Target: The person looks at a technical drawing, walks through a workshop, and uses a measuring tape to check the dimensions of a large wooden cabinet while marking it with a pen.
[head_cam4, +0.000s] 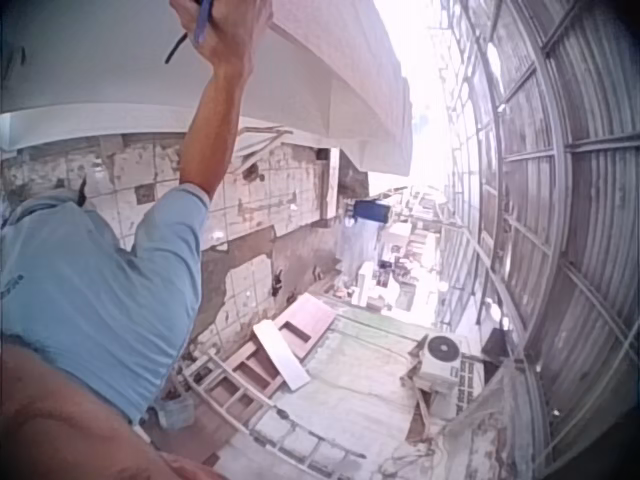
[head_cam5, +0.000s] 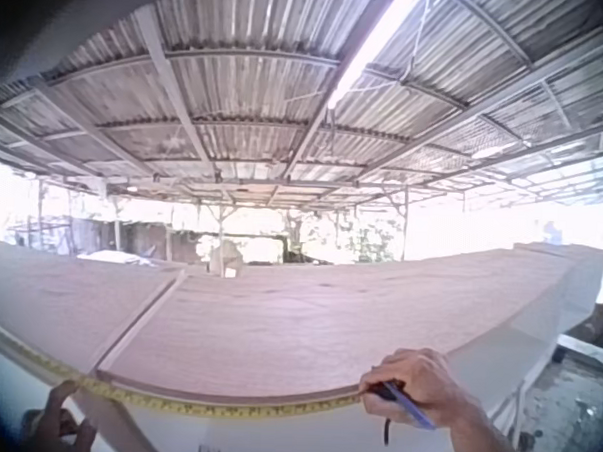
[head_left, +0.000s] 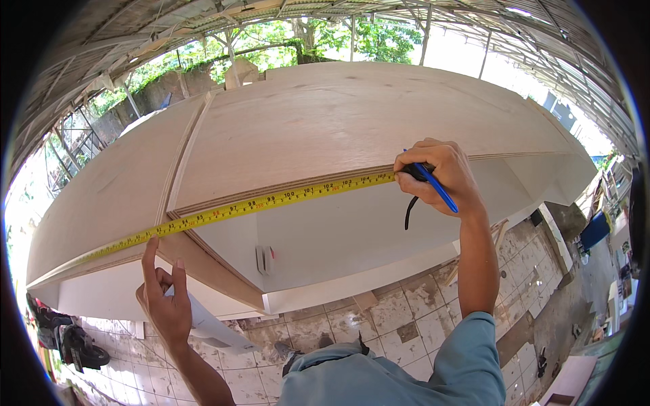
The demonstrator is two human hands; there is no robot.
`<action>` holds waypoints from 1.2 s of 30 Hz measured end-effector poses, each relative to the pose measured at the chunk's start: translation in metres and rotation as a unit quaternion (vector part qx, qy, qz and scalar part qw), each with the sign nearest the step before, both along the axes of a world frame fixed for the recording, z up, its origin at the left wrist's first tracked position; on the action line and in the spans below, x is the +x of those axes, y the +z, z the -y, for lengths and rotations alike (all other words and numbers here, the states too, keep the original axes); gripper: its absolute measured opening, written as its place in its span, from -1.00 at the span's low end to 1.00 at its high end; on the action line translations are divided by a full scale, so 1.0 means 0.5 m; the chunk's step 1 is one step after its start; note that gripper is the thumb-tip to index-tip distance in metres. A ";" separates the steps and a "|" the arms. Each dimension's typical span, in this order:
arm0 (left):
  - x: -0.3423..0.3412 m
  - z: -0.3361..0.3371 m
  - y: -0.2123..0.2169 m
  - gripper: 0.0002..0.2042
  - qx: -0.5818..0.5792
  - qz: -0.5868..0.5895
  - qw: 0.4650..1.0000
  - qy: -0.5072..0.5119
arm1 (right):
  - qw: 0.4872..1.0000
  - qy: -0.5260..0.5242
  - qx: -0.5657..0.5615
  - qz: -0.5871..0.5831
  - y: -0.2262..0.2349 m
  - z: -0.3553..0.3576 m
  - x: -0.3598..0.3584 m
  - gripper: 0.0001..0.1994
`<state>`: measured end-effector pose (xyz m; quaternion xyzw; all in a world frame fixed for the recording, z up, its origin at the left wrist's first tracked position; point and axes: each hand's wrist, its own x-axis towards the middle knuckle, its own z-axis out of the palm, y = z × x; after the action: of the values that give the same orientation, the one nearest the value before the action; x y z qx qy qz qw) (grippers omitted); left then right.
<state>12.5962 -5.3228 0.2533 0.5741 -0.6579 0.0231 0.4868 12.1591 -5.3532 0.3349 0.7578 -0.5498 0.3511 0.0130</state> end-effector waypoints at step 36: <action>0.003 0.001 -0.004 -0.53 0.001 -0.008 1.000 0.003 | 1.000 -0.011 -0.011 -0.005 0.000 -0.001 0.004 -0.87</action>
<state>12.5977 -5.3234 0.2510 0.5767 -0.6523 0.0196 0.4915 12.1611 -5.3527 0.3347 0.7529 -0.5547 0.3533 0.0275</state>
